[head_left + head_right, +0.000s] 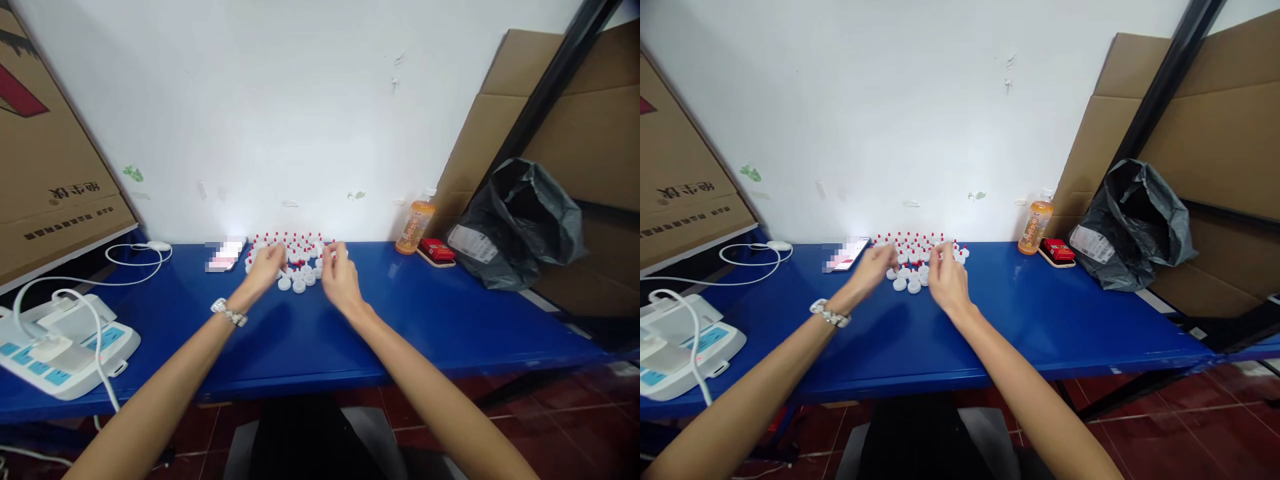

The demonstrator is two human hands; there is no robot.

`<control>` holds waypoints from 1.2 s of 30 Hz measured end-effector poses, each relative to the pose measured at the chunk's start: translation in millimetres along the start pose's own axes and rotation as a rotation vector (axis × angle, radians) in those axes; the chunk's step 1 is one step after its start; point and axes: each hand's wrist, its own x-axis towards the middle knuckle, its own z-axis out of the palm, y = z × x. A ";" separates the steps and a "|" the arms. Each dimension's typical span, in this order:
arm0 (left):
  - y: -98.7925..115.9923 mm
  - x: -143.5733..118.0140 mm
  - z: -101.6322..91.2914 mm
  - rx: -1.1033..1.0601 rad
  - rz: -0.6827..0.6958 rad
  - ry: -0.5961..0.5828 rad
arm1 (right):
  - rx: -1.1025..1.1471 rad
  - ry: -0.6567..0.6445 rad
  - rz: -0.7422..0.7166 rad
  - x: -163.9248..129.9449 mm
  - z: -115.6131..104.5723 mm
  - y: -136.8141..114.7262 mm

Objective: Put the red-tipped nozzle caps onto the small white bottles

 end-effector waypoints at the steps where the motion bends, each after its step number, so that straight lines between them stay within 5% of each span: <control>1: 0.9 4.9 -8.1 0.038 -0.002 0.042 | 0.122 0.023 0.066 3.2 -1.8 5.6; 5: 1.5 26.4 -21.9 0.364 0.205 -0.019 | 0.495 -0.041 0.212 13.2 -0.3 22.6; 8: -6.4 40.9 -12.0 0.548 0.322 -0.120 | 0.470 -0.070 0.170 14.8 5.6 30.1; 13: -25.4 48.7 -7.8 0.641 0.300 -0.157 | 0.438 -0.120 0.095 17.2 4.3 40.3; 17: -33.2 36.3 -21.9 0.539 0.284 -0.086 | 0.151 -0.164 -0.043 29.8 -2.3 36.4; 21: -36.1 23.2 -27.4 0.436 0.300 -0.179 | -0.204 -0.257 -0.132 58.1 1.4 27.2; 27: -38.6 15.9 -24.5 0.453 0.301 -0.282 | -0.451 -0.422 -0.155 98.6 13.4 26.6; 36: -42.1 17.7 -22.8 0.484 0.307 -0.289 | -0.765 -0.546 -0.294 104.6 26.5 17.4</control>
